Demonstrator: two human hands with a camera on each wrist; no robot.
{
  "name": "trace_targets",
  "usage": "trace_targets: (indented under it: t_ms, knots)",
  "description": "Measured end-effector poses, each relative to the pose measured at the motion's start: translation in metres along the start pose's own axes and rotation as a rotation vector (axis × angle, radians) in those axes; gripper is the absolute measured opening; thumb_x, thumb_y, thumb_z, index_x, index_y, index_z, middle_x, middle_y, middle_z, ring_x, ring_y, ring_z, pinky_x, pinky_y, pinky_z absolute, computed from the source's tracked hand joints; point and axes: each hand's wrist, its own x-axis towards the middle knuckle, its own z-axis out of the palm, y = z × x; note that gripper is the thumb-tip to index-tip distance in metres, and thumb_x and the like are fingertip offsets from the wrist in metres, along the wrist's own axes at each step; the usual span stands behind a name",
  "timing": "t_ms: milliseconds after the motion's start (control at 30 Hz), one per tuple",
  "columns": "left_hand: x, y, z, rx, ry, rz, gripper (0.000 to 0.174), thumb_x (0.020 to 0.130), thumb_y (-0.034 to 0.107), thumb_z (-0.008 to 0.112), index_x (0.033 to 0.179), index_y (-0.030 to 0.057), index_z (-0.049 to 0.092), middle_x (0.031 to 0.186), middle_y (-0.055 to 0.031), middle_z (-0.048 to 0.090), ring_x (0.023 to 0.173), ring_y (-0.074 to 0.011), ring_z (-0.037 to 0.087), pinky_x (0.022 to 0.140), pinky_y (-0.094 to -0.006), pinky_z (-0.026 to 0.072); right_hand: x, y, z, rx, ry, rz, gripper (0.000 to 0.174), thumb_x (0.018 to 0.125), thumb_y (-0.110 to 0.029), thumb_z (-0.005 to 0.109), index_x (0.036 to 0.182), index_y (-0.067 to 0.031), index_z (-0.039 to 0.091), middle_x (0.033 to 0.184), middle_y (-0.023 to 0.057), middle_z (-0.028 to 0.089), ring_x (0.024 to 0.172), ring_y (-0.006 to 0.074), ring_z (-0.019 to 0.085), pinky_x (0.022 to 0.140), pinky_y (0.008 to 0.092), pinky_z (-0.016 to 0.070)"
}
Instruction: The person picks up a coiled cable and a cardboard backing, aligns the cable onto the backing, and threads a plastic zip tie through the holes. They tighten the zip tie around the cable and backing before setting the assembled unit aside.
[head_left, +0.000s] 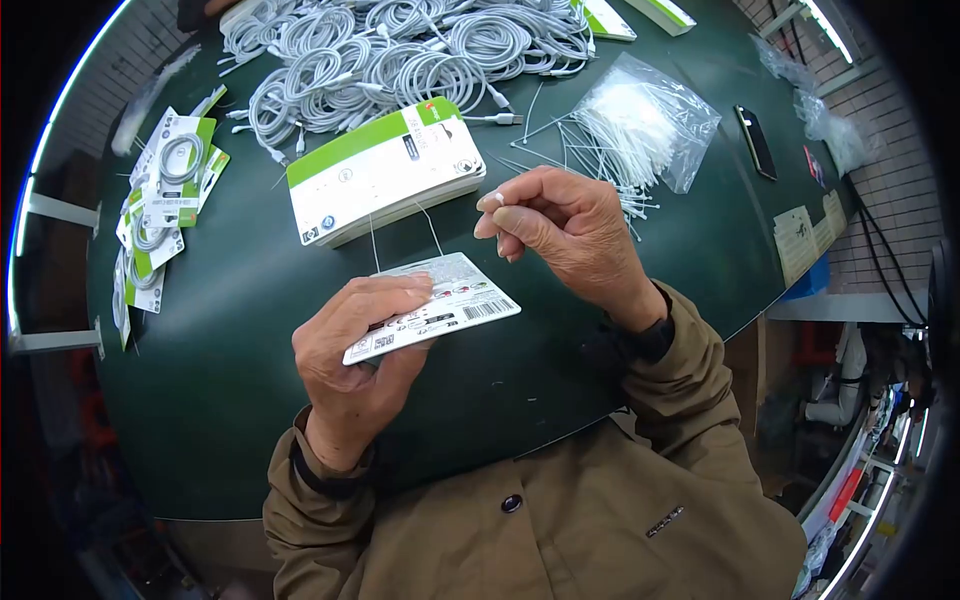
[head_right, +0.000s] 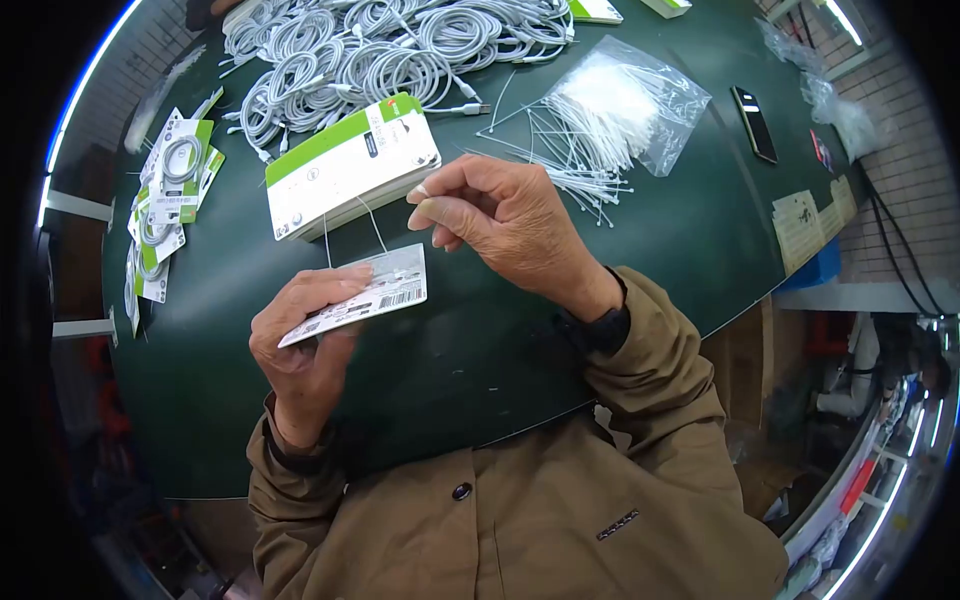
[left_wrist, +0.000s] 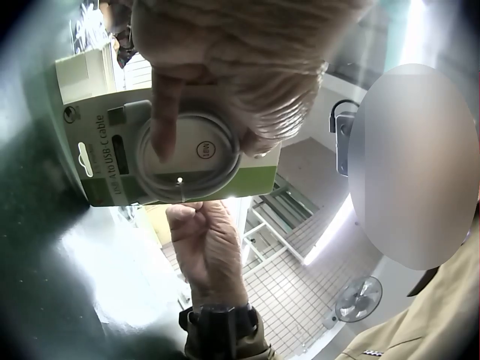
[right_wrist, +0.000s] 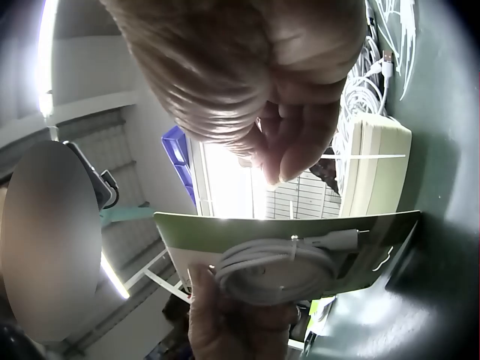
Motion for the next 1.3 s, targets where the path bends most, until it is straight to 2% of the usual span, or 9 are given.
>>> trace_targets:
  t_ms: [200,400,500,700,800,1000,1200,1300]
  knots:
    - [0.000,-0.002,0.000,-0.006,0.006,0.004,0.022,0.085,0.001,0.083,0.105,-0.0023,0.076,0.107,-0.0200,0.080,0.099,-0.0314,0.080,0.089,-0.0366,0.0615,-0.001,0.001,0.002,-0.017,-0.060,-0.094,0.013,0.106,-0.008,0.070,0.114,0.0018,0.074,0.093,0.0068,0.079,0.077,0.0080,0.070,0.069,0.0237,0.0582]
    - [0.000,-0.004,-0.001,-0.016,0.009,0.017,0.023,0.086,0.002,0.084,0.107,-0.0018,0.076,0.107,-0.0200,0.080,0.099,-0.0313,0.080,0.089,-0.0368,0.0617,-0.001,0.000,0.005,-0.238,-0.026,-0.155,0.013,0.108,-0.008,0.065,0.112,0.0021,0.071,0.086,0.0089,0.076,0.073,0.0116,0.071,0.066,0.0276,0.0565]
    - [0.000,-0.004,0.000,-0.026,0.015,0.013,0.023,0.086,0.003,0.084,0.107,-0.0016,0.076,0.107,-0.0201,0.080,0.099,-0.0315,0.080,0.089,-0.0368,0.0618,0.000,-0.001,0.004,-0.376,-0.014,-0.103,0.012,0.107,-0.007,0.065,0.112,0.0017,0.071,0.087,0.0111,0.075,0.073,0.0177,0.073,0.066,0.0312,0.0564]
    - [0.000,0.004,0.001,-0.012,-0.005,-0.015,0.015,0.088,-0.001,0.078,0.103,-0.0050,0.076,0.107,-0.0220,0.080,0.101,-0.0302,0.079,0.093,-0.0383,0.0597,0.004,0.010,0.006,-0.505,0.025,-0.324,0.010,0.100,-0.002,0.072,0.110,-0.0016,0.074,0.095,0.0118,0.072,0.083,0.0276,0.073,0.071,0.0357,0.0573]
    - [-0.002,0.004,0.001,-0.019,-0.017,-0.017,0.015,0.088,0.000,0.079,0.103,-0.0046,0.075,0.106,-0.0224,0.080,0.100,-0.0305,0.079,0.093,-0.0388,0.0599,0.008,0.008,0.004,-0.564,0.018,-0.449,0.013,0.095,-0.002,0.077,0.108,-0.0048,0.077,0.098,0.0104,0.071,0.088,0.0269,0.072,0.073,0.0352,0.0577]
    - [-0.009,-0.008,-0.004,-0.032,-0.002,0.028,0.024,0.083,0.004,0.085,0.103,-0.0012,0.074,0.107,-0.0203,0.080,0.099,-0.0321,0.080,0.089,-0.0377,0.0620,0.005,0.009,0.008,-0.490,-0.033,-0.458,0.020,0.090,-0.003,0.082,0.109,-0.0094,0.080,0.100,0.0077,0.072,0.089,0.0238,0.073,0.074,0.0334,0.0589]
    - [-0.011,-0.009,-0.004,-0.045,0.010,0.022,0.026,0.081,0.002,0.087,0.102,-0.0007,0.073,0.107,-0.0199,0.080,0.100,-0.0318,0.080,0.088,-0.0375,0.0624,0.007,0.014,0.008,-0.457,-0.076,-0.526,0.021,0.090,-0.003,0.083,0.110,-0.0069,0.080,0.103,0.0102,0.077,0.088,0.0235,0.077,0.073,0.0308,0.0614]
    - [-0.011,-0.007,-0.003,-0.012,0.001,0.024,0.028,0.078,0.002,0.089,0.099,0.0001,0.070,0.107,-0.0192,0.080,0.100,-0.0317,0.081,0.086,-0.0370,0.0630,0.003,0.008,0.010,-0.451,-0.046,-0.459,0.016,0.092,-0.002,0.082,0.107,-0.0026,0.078,0.100,0.0098,0.079,0.084,0.0214,0.077,0.072,0.0299,0.0621]
